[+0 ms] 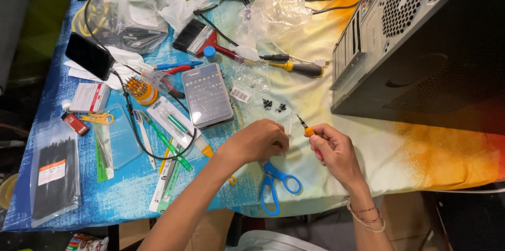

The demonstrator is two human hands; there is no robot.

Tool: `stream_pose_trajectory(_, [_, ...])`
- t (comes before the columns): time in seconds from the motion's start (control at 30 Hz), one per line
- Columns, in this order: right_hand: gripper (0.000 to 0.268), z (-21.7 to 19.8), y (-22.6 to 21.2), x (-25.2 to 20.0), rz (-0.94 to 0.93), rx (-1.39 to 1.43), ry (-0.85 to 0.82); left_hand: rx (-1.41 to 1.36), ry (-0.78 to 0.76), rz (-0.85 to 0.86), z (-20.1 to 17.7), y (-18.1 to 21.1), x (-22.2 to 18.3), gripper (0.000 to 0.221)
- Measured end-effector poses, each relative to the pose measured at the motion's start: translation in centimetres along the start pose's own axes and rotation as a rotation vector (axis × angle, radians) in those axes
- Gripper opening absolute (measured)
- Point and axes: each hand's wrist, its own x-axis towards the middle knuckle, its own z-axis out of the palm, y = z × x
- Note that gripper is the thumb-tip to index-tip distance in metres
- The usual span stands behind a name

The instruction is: Preparing and organizing tools and small components on a workbench, then using a screwdriver to work on a computer case.

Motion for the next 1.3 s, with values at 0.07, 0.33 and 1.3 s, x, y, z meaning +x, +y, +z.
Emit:
stream_pose_trajectory(0.07, [0.022, 0.0, -0.3, 0.1, 0.004, -0.023, -0.005, -0.107, 0.045, -0.051, -0.9, 0.1, 0.3, 0.011])
stream_pose_trajectory(0.33, [0.020, 0.5, -2.0, 0.4, 0.050, -0.001, -0.006, -0.776, 0.349, -0.031, -2.6, -1.7, 3.3, 0.018])
stream_pose_trajectory(1.3, [0.023, 1.7, 0.0, 4.0, -0.094, -0.008, 0.095, -1.606, 0.688, -0.056, 0.7, -4.9, 5.5, 0.030])
